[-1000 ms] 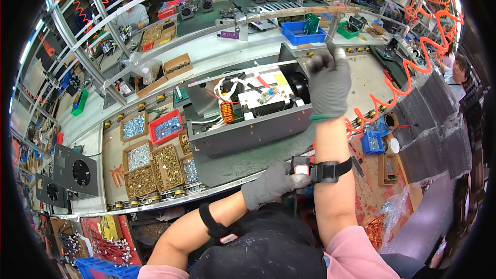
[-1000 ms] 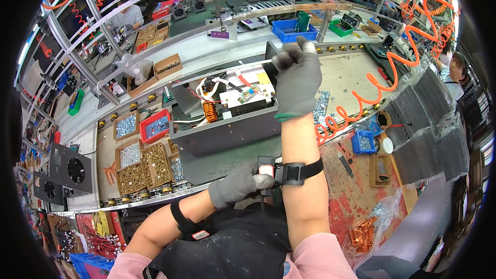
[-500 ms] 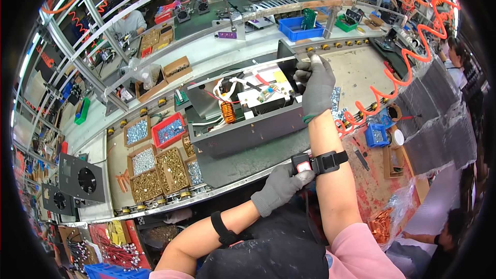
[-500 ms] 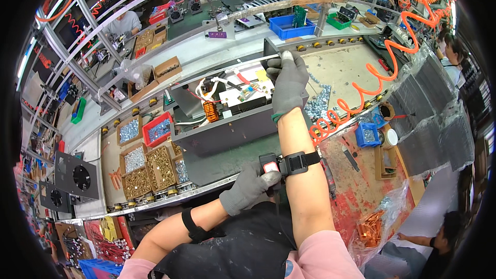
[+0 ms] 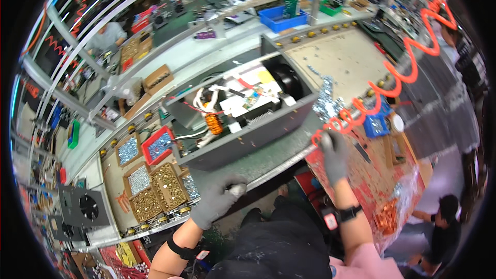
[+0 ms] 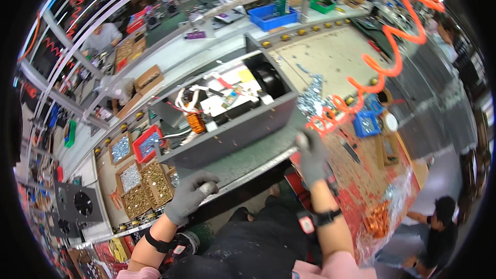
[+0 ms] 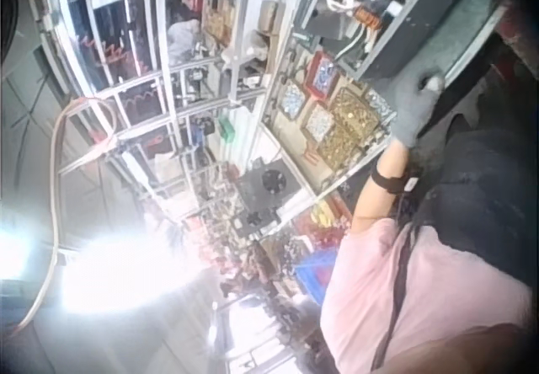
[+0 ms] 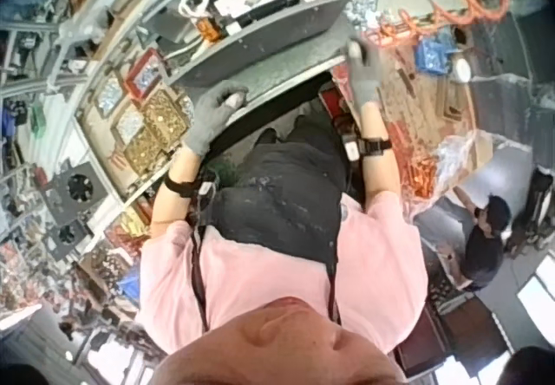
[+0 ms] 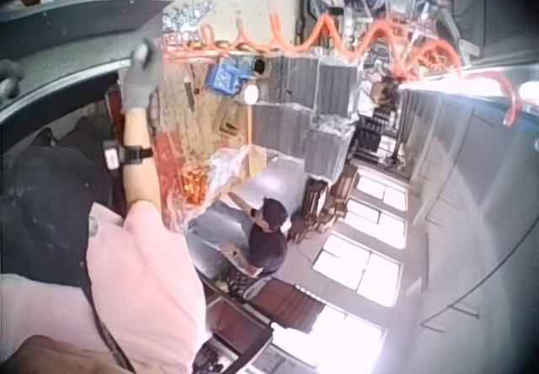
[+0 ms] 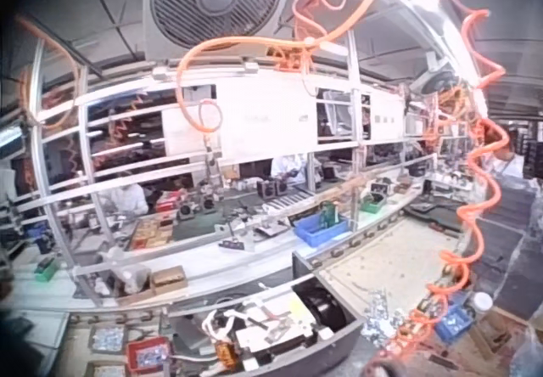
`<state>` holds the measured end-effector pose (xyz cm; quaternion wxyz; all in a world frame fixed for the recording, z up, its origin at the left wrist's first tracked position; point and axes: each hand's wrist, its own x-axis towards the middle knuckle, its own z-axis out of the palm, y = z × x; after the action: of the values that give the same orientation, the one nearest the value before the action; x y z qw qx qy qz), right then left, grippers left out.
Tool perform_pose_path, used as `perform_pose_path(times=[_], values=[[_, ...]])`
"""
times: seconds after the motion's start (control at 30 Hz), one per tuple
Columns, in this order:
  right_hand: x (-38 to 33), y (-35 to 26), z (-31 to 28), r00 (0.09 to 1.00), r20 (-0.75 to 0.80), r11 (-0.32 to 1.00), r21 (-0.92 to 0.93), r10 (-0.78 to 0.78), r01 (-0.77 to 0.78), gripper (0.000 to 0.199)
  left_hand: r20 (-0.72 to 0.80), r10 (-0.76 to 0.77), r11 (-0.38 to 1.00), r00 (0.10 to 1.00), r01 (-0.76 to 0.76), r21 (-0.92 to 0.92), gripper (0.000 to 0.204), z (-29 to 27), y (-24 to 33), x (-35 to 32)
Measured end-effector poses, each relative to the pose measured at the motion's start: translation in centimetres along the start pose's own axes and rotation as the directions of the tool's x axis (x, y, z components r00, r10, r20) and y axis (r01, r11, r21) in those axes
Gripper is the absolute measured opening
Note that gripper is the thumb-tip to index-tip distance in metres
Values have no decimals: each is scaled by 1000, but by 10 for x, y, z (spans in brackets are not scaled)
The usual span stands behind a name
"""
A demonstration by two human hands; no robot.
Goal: Manually assembling and fastening components within a solar inverter housing at a production line station.
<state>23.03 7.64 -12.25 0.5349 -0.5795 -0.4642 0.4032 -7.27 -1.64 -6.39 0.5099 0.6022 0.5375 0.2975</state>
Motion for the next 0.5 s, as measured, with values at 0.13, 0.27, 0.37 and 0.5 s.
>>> perform_pose_path(times=[0.13, 0.27, 0.37, 0.5], values=[[-31, 115, -103, 1000, -10, 430, -903, -18, -1, 57, -306, -15, 996, 952, 42, 83, 21, -28, -2, 11], [-33, 159, -122, 988, -36, 225, -972, 152, -70, 74, -597, 2, 1000, 802, 12, 20, 18, -42, -2, 33], [-4, 125, -104, 950, -15, 312, -943, 312, -117, 72, -716, 57, 995, 696, 21, 99, 16, -53, 4, 63], [1, 154, -119, 965, 13, 438, -893, 261, -106, 68, -578, 251, 849, 777, 111, 517, 21, -67, 27, 128]])
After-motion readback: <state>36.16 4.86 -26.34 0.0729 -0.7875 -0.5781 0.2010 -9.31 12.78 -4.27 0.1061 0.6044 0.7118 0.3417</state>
